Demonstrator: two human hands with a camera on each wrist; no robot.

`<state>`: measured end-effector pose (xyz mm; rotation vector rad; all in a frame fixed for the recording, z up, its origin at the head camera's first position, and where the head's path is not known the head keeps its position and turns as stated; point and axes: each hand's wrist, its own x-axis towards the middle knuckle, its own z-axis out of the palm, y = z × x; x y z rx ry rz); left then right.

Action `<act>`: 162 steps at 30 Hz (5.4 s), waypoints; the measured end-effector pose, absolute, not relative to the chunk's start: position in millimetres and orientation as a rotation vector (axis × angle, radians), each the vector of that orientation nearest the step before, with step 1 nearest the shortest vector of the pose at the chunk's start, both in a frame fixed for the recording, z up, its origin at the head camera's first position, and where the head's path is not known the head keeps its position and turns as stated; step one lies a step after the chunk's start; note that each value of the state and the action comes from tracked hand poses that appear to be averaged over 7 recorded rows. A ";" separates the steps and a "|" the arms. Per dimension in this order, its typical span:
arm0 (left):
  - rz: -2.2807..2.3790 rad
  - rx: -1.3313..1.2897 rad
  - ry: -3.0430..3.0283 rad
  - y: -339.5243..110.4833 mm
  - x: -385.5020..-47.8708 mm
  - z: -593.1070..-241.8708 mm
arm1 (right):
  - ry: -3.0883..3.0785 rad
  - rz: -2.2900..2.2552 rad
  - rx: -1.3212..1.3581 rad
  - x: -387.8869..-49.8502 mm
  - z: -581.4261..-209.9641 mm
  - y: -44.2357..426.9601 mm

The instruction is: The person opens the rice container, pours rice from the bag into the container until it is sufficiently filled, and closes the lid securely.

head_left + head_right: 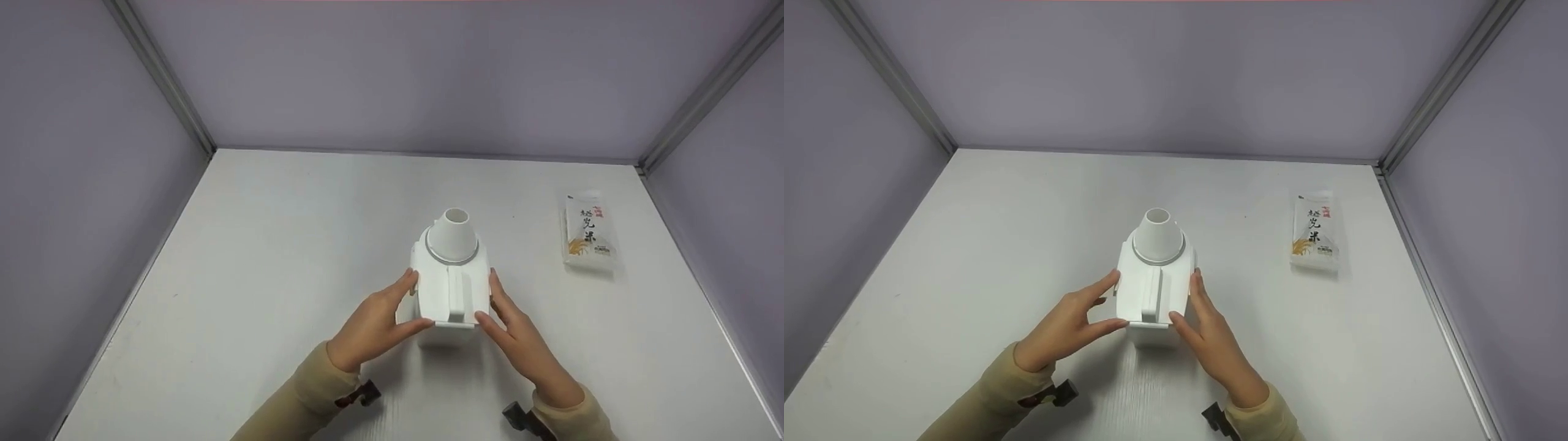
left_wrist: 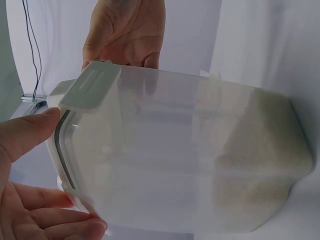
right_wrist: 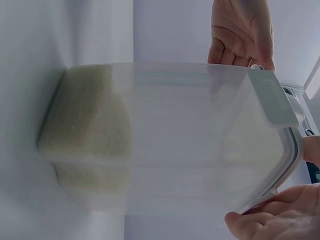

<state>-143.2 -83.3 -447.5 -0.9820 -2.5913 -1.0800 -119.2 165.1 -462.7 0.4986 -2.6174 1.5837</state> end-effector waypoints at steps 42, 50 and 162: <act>-1.525 -0.989 -2.481 -84.2 -152.9 -449.9 | -2.645 1.533 0.522 -120.6 -464.3 166.3; -1.591 -0.944 -2.461 -82.4 -154.5 -453.3 | -2.641 1.556 0.500 -120.1 -464.0 167.1; -1.506 -1.089 -2.454 -87.5 -158.1 -457.3 | -2.355 1.972 0.498 -117.4 -483.3 155.4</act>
